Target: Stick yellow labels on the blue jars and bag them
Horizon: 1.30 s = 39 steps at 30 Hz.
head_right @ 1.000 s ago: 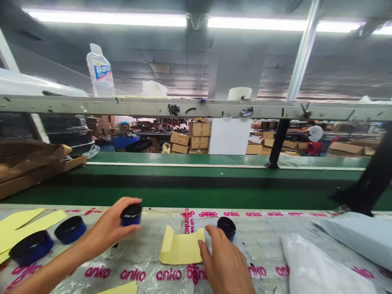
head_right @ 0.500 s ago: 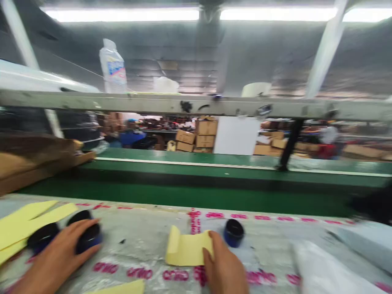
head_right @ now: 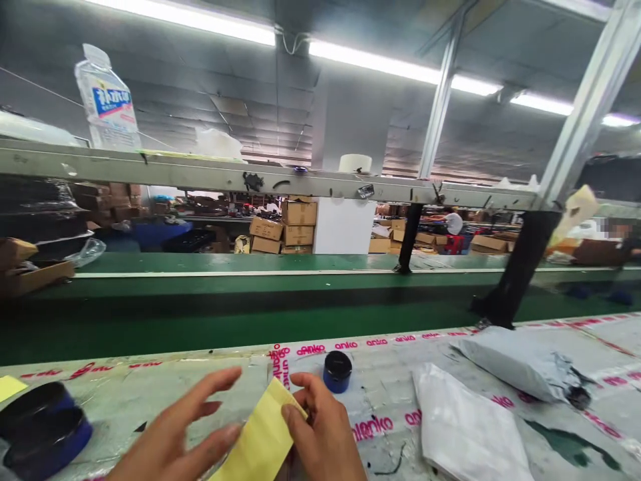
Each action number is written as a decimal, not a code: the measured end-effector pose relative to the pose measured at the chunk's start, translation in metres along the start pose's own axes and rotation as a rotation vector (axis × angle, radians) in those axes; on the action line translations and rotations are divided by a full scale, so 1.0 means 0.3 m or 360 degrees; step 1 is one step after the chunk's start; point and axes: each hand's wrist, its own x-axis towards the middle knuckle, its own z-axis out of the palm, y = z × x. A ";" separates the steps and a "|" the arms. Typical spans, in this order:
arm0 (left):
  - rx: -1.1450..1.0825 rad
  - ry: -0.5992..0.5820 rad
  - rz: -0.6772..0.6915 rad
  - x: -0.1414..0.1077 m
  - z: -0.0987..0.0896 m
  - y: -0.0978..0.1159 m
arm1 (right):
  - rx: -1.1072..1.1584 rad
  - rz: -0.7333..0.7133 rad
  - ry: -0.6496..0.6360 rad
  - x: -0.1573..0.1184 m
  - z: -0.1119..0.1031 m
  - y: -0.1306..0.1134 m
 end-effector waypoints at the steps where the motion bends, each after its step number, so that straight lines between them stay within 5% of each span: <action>1: -0.0103 -0.0040 -0.0013 0.016 0.037 0.043 | 0.0074 0.0020 -0.0027 -0.010 0.004 -0.002; 7: -0.0667 -0.0629 0.0028 0.095 0.165 0.157 | 0.0263 0.0135 0.0022 -0.049 -0.022 -0.018; 21: -0.0076 -0.0450 0.0058 0.082 0.200 0.164 | -0.0253 0.0078 0.0011 -0.044 -0.060 -0.039; 27: -0.0027 -0.0463 0.0032 0.089 0.202 0.149 | -0.0597 -0.0249 -0.0087 -0.063 -0.059 -0.009; 39: -0.0002 -0.0476 0.0004 0.099 0.196 0.095 | 0.0211 0.0143 -0.0138 -0.058 -0.064 0.021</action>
